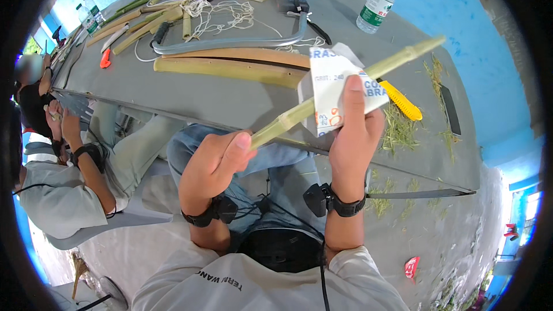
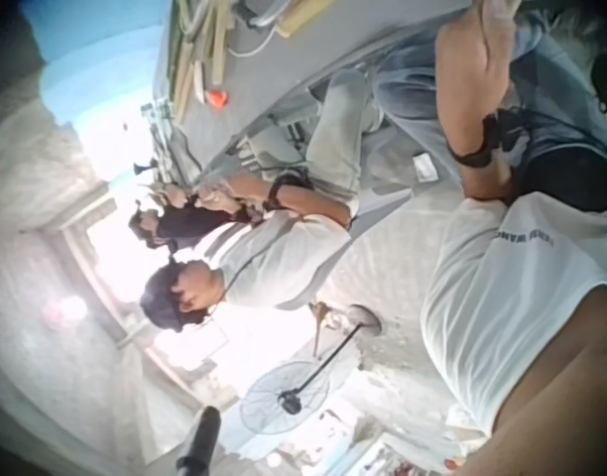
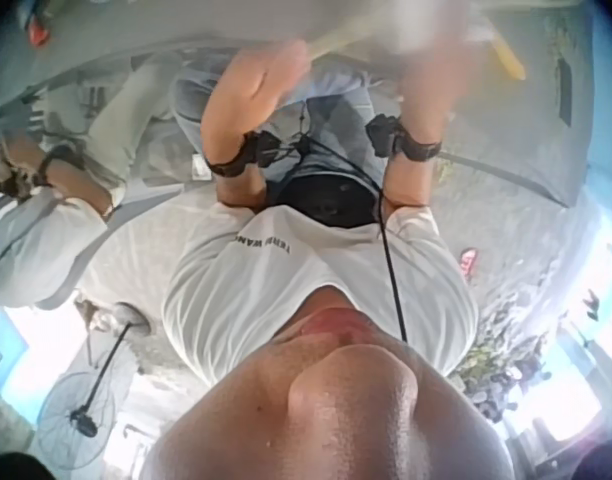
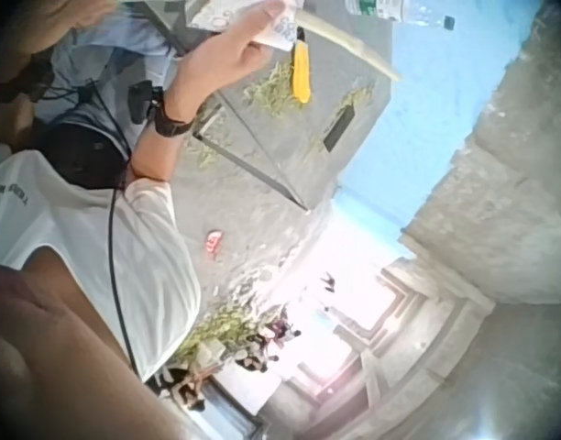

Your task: The recorder is using a piece of sandpaper to smooth the surface of a bamboo pole.

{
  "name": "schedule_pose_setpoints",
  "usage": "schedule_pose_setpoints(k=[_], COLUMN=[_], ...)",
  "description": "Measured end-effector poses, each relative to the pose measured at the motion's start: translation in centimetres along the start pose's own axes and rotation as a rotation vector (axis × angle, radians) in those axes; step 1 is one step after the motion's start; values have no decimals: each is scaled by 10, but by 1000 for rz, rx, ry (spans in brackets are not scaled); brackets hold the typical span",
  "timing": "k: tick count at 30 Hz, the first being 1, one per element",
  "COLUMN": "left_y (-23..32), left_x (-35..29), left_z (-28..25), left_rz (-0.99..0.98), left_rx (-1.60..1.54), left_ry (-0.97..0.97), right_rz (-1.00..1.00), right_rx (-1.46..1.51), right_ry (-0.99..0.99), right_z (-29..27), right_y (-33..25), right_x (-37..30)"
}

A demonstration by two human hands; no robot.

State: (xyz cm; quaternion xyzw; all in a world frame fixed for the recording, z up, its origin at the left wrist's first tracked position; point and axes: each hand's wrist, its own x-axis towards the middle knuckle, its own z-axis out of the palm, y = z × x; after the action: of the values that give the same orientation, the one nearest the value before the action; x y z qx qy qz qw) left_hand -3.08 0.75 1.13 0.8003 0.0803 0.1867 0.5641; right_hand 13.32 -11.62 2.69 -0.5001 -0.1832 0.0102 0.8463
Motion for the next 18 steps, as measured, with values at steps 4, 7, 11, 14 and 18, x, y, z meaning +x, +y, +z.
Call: schedule_pose_setpoints(k=[4,7,11,14,18], left_y=[-4,-4,3,5,6], left_x=[2,5,5,2,-3], left_z=[8,12,8,-1,-6], left_rz=[11,78,45,-2,24], left_rx=[23,89,214,219,176], left_ry=[11,59,-19,-58,-51], right_rz=[90,261,166,124,27], right_rx=[-507,-419,-244,-86,63], right_ry=[-524,-600,-224,-85,89], right_z=[-1,1,0,-4,-4], right_y=[-6,-8,-2,-3,0], right_x=[-8,-4,-4,-3,2])
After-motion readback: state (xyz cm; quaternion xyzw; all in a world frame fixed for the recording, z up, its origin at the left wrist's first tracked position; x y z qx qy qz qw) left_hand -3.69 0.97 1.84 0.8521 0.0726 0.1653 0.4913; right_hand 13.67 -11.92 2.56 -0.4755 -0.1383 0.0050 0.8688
